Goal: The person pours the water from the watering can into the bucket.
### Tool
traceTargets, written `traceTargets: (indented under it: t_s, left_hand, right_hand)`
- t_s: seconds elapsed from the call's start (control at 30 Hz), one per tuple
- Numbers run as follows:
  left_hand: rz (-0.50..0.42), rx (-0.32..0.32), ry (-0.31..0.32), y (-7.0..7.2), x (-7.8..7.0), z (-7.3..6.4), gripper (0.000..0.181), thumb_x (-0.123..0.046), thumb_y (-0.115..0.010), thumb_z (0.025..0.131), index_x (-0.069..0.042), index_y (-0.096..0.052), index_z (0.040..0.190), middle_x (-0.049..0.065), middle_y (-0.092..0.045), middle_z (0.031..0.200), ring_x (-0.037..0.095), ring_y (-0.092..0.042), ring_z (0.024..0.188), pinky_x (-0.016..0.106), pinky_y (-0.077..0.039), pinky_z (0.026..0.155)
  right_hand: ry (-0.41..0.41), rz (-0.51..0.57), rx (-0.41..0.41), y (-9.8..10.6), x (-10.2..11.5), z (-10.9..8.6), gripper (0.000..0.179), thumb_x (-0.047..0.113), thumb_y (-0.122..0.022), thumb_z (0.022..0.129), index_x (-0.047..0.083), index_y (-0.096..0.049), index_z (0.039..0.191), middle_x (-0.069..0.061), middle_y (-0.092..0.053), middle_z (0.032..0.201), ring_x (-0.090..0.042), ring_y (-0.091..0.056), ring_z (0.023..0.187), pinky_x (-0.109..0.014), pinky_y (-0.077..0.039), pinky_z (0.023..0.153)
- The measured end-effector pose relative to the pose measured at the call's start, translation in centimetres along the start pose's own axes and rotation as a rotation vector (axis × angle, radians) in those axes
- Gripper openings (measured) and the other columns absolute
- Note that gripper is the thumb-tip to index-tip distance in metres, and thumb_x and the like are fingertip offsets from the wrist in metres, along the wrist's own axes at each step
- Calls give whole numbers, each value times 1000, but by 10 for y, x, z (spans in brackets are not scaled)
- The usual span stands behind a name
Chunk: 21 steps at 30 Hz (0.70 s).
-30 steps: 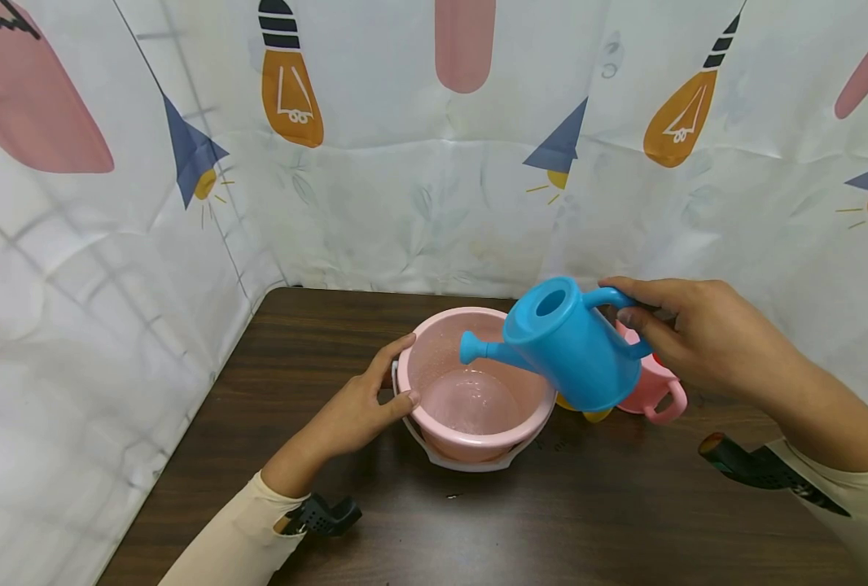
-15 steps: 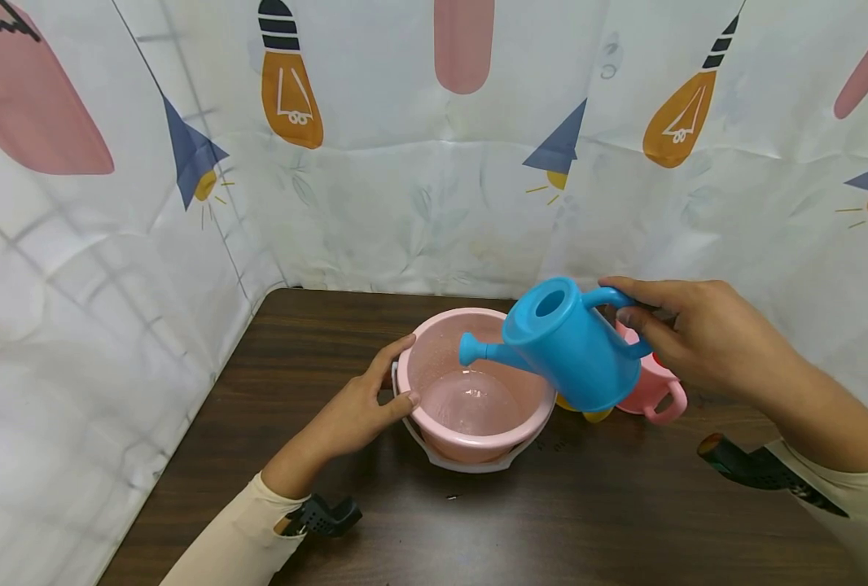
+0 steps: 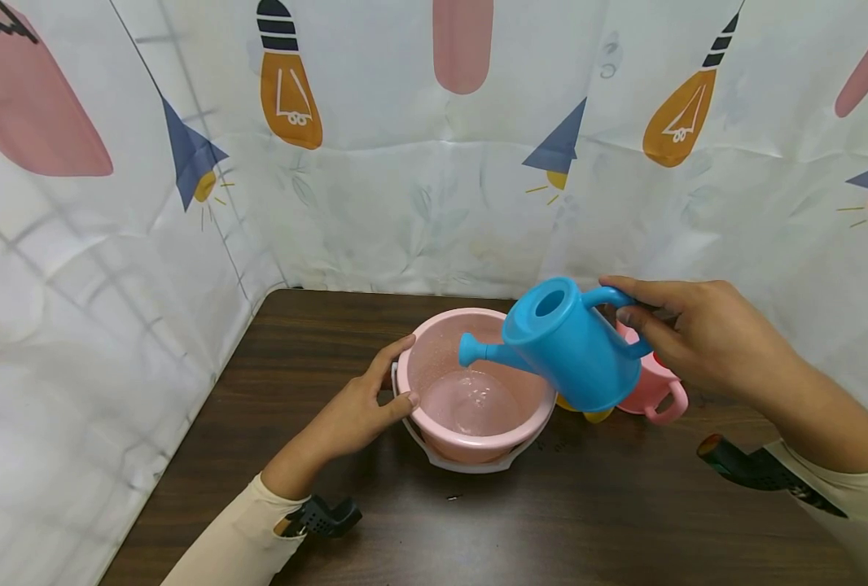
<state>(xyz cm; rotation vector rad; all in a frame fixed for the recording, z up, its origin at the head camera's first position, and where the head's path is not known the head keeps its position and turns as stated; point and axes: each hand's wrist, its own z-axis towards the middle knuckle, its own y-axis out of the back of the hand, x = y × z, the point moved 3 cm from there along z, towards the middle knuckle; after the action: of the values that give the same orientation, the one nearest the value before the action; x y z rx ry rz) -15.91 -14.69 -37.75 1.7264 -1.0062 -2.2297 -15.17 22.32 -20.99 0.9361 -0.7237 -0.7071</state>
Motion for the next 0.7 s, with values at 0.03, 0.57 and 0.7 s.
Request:
traceTargets:
  t_s: [0.03,0.57,0.7]
  left_hand:
    - [0,0,0,0,0,0,76,-45,-63,98,-39,-20,161,6,-68,124,26,-63,116,61,-45,96]
    - [9,-3,10,-1,1,0,76,-45,-62,99,-40,-19,161,5,-68,125,26,-63,117,60,-45,96]
    - [13,-4,9,-1,0,0,76,-45,-62,99,-41,-19,161,5,-68,125,25,-63,117,59,-45,96]
  right_hand:
    - [0,-1,-1,0,0,0,47,6,-74,93,9,-65,140,-2,-72,92,-10,-50,58,-27,-37,46]
    - [-14,11,-10,0,0,-1,47,7,-74,94,12,-65,140,1,-73,90,-9,-53,60,-27,-36,46]
    - [-22,8,-9,0,0,-1,47,8,-74,94,12,-65,140,2,-72,88,-9,-51,58,-27,-35,45]
